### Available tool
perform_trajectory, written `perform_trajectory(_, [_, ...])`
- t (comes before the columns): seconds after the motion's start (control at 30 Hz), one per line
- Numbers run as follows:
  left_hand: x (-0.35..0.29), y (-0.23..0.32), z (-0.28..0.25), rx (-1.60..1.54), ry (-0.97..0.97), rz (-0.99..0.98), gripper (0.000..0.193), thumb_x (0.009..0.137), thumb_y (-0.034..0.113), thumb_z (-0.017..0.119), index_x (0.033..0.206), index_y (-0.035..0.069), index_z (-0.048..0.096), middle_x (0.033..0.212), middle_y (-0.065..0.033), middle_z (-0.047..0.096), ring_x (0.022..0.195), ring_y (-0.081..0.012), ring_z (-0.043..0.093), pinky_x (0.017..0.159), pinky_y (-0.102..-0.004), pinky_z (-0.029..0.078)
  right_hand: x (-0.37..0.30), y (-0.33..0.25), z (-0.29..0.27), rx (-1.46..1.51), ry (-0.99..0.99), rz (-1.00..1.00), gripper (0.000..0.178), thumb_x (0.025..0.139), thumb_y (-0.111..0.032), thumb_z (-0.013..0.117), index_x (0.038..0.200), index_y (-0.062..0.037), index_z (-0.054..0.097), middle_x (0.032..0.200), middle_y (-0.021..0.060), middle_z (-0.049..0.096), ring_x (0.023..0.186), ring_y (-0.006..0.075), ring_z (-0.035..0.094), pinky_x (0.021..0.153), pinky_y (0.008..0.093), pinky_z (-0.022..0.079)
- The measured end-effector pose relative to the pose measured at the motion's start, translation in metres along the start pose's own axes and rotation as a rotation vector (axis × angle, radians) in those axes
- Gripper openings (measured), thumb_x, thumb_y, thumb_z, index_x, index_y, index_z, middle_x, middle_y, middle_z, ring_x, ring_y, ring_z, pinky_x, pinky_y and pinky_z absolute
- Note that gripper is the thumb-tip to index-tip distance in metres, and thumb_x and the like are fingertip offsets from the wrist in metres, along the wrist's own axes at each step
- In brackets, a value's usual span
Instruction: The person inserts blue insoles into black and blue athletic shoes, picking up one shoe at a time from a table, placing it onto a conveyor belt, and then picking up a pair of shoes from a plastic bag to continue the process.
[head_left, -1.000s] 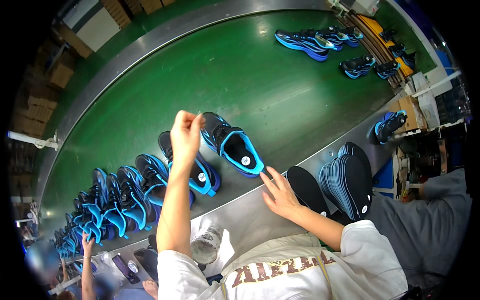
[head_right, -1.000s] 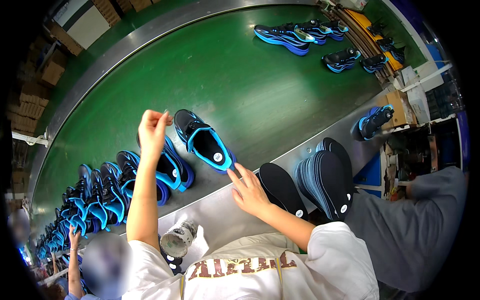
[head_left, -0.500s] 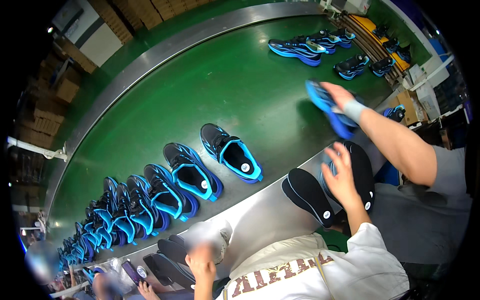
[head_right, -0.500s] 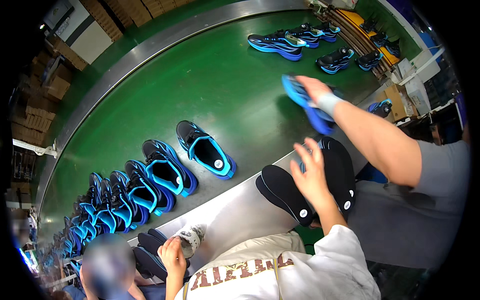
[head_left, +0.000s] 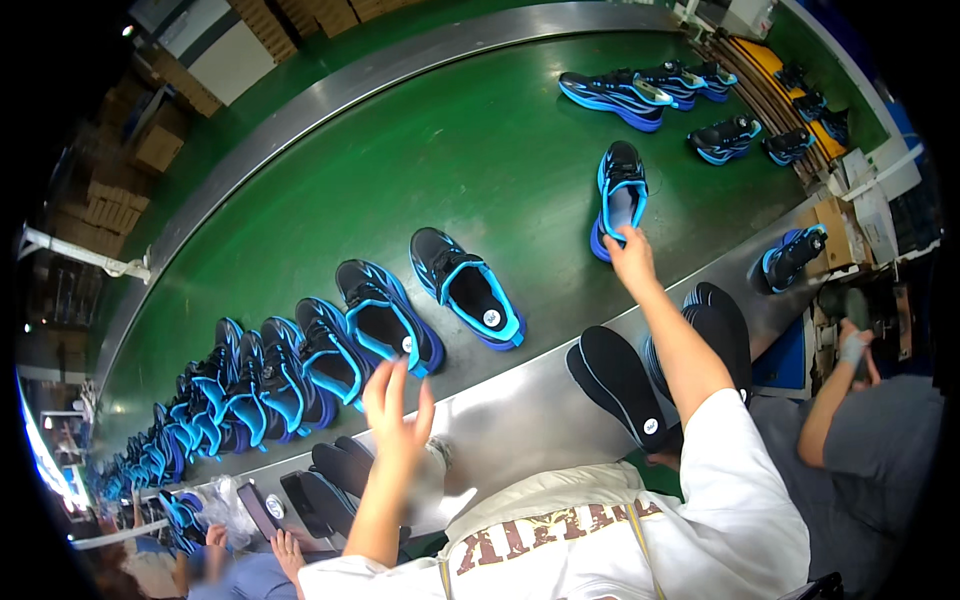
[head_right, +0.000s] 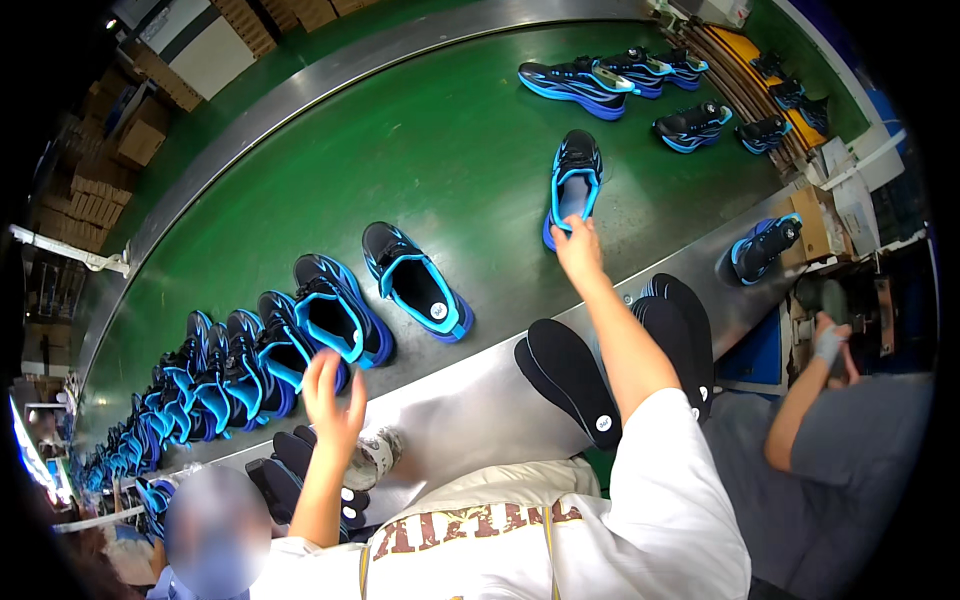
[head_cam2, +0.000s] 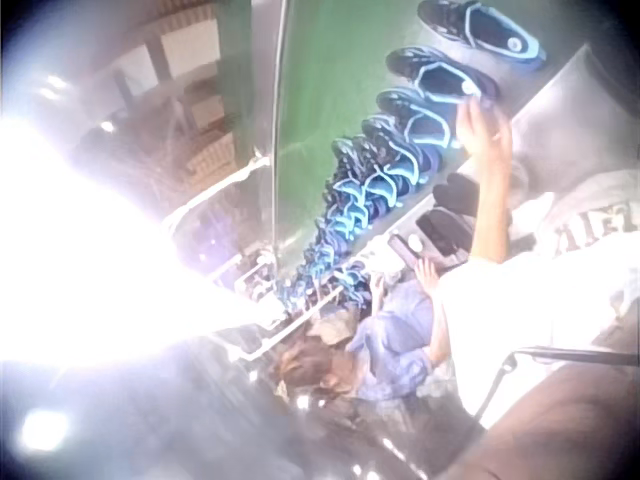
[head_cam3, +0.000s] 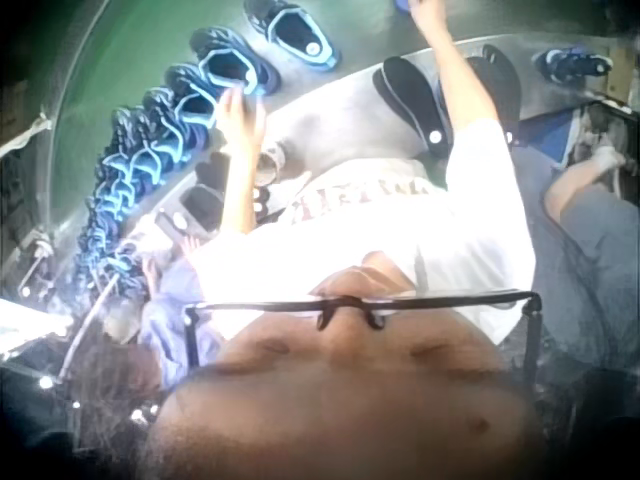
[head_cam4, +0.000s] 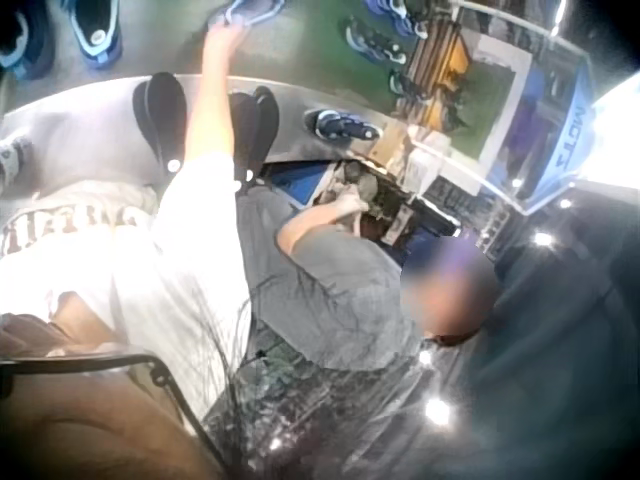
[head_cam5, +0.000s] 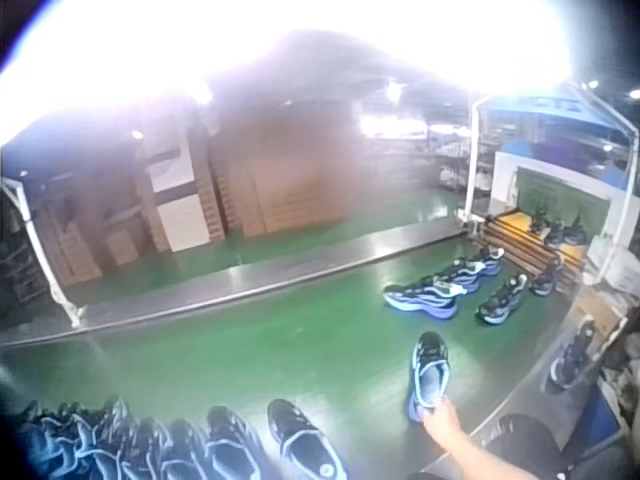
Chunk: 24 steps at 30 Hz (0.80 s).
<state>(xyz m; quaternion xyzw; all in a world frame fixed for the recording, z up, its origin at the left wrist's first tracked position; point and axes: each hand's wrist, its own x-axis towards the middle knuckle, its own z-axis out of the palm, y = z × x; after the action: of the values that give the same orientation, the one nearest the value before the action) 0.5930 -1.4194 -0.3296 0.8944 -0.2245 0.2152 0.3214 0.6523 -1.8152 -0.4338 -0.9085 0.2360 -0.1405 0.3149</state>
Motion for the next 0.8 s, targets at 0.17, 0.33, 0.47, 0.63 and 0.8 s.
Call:
perform_trajectory(0.17, [0.079,-0.011,0.092,0.395,-0.310,0.115,0.057,0.069,0.016,0.068,0.118,0.003,0.042,0.100,-0.0175,0.051,0.081,-0.0304,0.058,0.061,-0.0366,0.049,-0.045,-0.054,0.002,0.240,-0.212,-0.230,0.021,0.074,-0.019,0.063,0.088,-0.0048,0.058,0.095,0.0181,0.056,0.087,0.0340,0.055,0.074,0.0381,0.044])
perform_trajectory(0.33, [0.101,-0.043,0.136,0.882,-0.269,0.224,0.020,0.072,0.014,0.055,0.089,0.003,0.053,0.075,-0.0061,0.052,0.058,-0.0156,0.058,0.046,-0.0278,0.048,-0.105,-0.053,-0.031,0.239,-0.304,-0.317,0.034,0.077,-0.022,0.061,0.105,-0.0033,0.054,0.120,0.0206,0.047,0.108,0.0363,0.047,0.089,0.0374,0.039])
perform_trajectory(0.47, [0.119,-0.032,0.131,0.918,-0.486,0.195,0.023,0.073,0.009,0.054,0.092,-0.006,0.052,0.077,-0.0112,0.057,0.062,-0.0208,0.063,0.052,-0.0286,0.051,-0.173,-0.013,-0.066,-0.208,-0.490,-0.079,0.056,0.073,-0.024,0.064,0.120,-0.0050,0.042,0.123,0.0238,0.040,0.111,0.0395,0.041,0.092,0.0408,0.037])
perform_trajectory(0.63, [0.142,-0.016,0.134,0.948,-0.889,0.163,0.032,0.070,0.016,0.057,0.097,-0.002,0.056,0.080,-0.0116,0.064,0.068,-0.0251,0.064,0.061,-0.0374,0.049,-0.229,0.021,-0.093,-0.238,-0.481,0.170,0.067,0.072,-0.026,0.066,0.129,-0.0099,0.034,0.123,0.0328,0.035,0.109,0.0446,0.042,0.089,0.0418,0.039])
perform_trajectory(0.8, [0.181,0.033,0.094,0.783,-0.912,0.127,0.070,0.074,0.042,0.057,0.131,0.010,0.032,0.108,-0.0136,0.056,0.092,-0.0282,0.058,0.075,-0.0425,0.041,-0.236,0.021,-0.128,0.032,-0.358,0.122,0.050,0.077,-0.022,0.062,0.122,-0.0050,0.046,0.124,0.0344,0.035,0.113,0.0435,0.041,0.091,0.0377,0.038])
